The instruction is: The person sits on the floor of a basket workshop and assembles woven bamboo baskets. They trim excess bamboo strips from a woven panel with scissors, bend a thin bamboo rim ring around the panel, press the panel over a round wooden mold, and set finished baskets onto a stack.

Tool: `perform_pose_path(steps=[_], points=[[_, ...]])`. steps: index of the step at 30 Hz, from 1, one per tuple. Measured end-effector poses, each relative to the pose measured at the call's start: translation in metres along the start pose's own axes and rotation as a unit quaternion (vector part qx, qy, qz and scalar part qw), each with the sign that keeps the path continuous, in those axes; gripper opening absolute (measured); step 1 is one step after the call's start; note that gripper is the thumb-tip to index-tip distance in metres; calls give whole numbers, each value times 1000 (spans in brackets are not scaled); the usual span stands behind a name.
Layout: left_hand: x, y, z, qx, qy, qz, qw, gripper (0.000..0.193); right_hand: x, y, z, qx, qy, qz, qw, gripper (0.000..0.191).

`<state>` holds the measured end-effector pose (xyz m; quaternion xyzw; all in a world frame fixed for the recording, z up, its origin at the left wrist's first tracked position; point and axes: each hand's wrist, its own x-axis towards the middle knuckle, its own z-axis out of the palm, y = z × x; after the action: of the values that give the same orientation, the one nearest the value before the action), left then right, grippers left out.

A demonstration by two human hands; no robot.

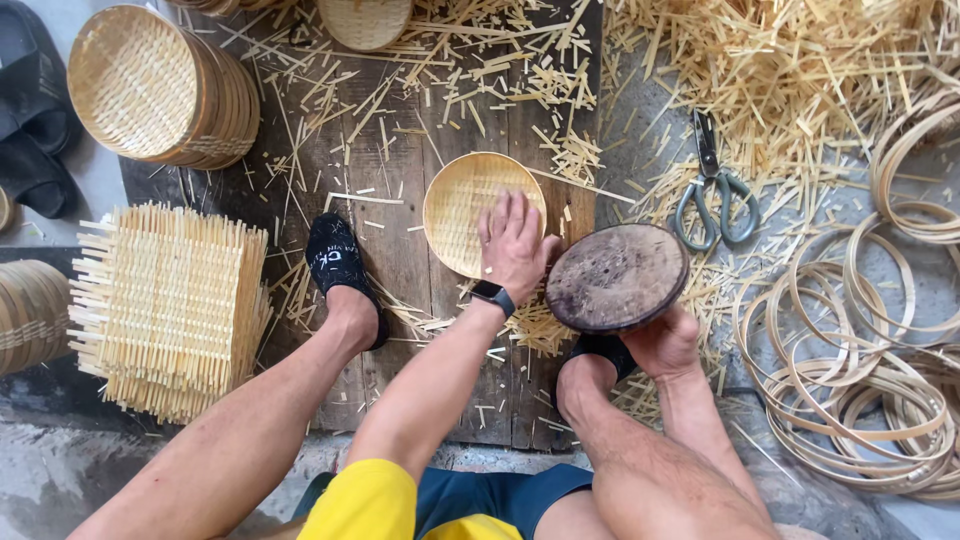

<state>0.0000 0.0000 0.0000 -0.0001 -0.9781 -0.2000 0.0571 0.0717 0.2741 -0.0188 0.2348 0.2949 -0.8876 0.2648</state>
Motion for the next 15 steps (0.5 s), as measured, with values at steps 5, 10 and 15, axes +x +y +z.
perform_pose_path(steps=[5, 10, 15], points=[[-10, -41, -9, -54, 27, 29, 998, 27, 19, 8, 32, -60, -102, -29, 993, 98], [15, -143, -85, 8, 117, 174, 978, 31, 83, 48, 51, -106, -89, -29, 990, 91], [66, -283, -189, 155, 173, 52, 971, 21, 101, 48, 78, -241, 22, 6, 970, 51]])
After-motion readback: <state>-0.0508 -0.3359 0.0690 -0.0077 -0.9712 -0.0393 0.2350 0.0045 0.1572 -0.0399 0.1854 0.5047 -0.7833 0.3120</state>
